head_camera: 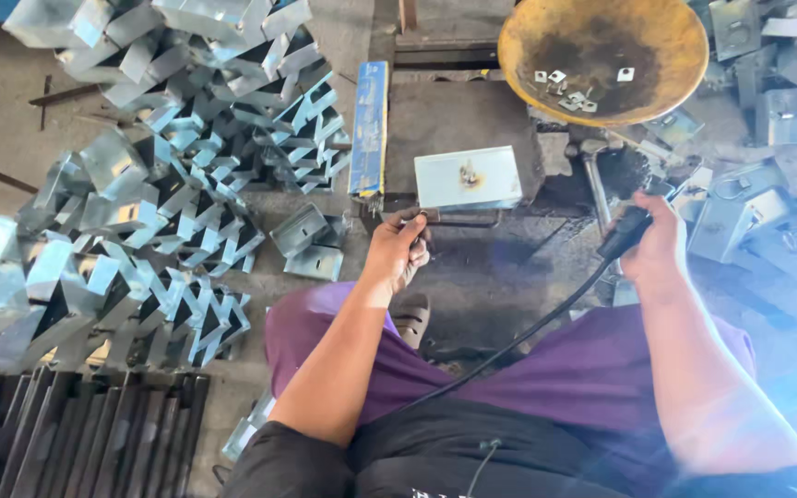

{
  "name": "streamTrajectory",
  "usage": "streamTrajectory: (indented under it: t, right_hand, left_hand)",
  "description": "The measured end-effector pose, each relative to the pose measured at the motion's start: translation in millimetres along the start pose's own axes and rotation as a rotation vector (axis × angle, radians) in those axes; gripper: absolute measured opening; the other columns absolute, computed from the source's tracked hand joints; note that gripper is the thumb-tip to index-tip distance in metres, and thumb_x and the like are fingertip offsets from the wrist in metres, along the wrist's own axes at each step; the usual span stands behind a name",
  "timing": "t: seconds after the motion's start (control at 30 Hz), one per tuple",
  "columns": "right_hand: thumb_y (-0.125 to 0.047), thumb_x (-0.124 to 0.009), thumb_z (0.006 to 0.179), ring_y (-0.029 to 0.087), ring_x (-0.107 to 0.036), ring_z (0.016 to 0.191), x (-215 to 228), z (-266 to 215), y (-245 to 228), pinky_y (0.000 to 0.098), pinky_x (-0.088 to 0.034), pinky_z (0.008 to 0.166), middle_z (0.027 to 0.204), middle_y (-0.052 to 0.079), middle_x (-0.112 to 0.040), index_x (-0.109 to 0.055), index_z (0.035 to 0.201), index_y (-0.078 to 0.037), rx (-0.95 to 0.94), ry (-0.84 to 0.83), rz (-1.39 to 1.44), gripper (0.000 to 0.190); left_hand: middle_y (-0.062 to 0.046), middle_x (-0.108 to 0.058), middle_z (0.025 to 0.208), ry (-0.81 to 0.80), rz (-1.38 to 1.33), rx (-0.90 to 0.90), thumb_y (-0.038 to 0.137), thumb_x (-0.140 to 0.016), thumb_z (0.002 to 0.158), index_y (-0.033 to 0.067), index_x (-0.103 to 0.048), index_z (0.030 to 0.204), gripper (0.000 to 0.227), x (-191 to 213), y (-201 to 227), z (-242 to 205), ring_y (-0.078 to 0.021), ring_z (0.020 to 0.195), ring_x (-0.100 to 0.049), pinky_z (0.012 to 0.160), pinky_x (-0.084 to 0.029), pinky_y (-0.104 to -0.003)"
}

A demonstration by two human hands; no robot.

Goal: The person sits on the floor and welds small metal pieces onto larger metal brackets using a handheld welding tool. They pick up brackets and small metal pieces, position them, and weld them together, creating bright sparks. The person places the finished brackets on the floor and repeats the process with new pieces.

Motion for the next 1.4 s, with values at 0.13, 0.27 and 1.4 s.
streamTrajectory:
  t: [0.13,0.27,1.4]
  right_hand:
    - [-0.014,-0.078,0.087,0.021,-0.058,0.084,-25.0,-38.1,-22.4,0.0400,-0.046,0.072,0.098,0.002,-0.062,-0.056,0.120,-0.009,0.445,-0.008,-0.375,0.040]
    - [-0.019,-0.086,0.088,0.021,-0.063,0.101,-72.5,-81.8,-8.4,0.0346,-0.053,0.088,0.117,0.009,-0.064,-0.053,0.138,-0.001,0.677,-0.152,-0.780,0.063]
    - [-0.026,-0.096,0.073,0.028,-0.070,0.089,-182.5,-187.4,41.9,0.0394,-0.058,0.081,0.109,0.017,-0.068,-0.051,0.148,0.003,1.004,-0.469,-1.320,0.092]
  left_hand:
    - [-0.002,-0.065,0.079,0.095,0.167,-0.039,0.006,-0.067,0.094,-0.0035,-0.068,0.118,0.026,13.9,4.9,-4.2,-0.0102,0.047,-0.046,0.045,-0.037,-0.029]
    - [-0.005,-0.058,0.066,0.144,0.416,-0.109,0.012,-0.070,0.099,-0.0061,-0.073,0.118,0.027,14.6,16.0,-2.4,-0.0095,0.045,-0.045,0.042,-0.034,-0.029]
    - [0.002,-0.054,0.059,0.501,0.443,-0.205,0.021,-0.075,0.090,0.0078,-0.057,0.067,0.033,42.6,-23.8,23.8,-0.0060,0.048,-0.045,0.042,-0.032,-0.029]
Point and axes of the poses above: each hand's wrist, its own z-axis towards the middle knuckle, its own x-axis out of the back of the hand, y = z × x, the point moved 10 cm from there along z, towards the middle knuckle
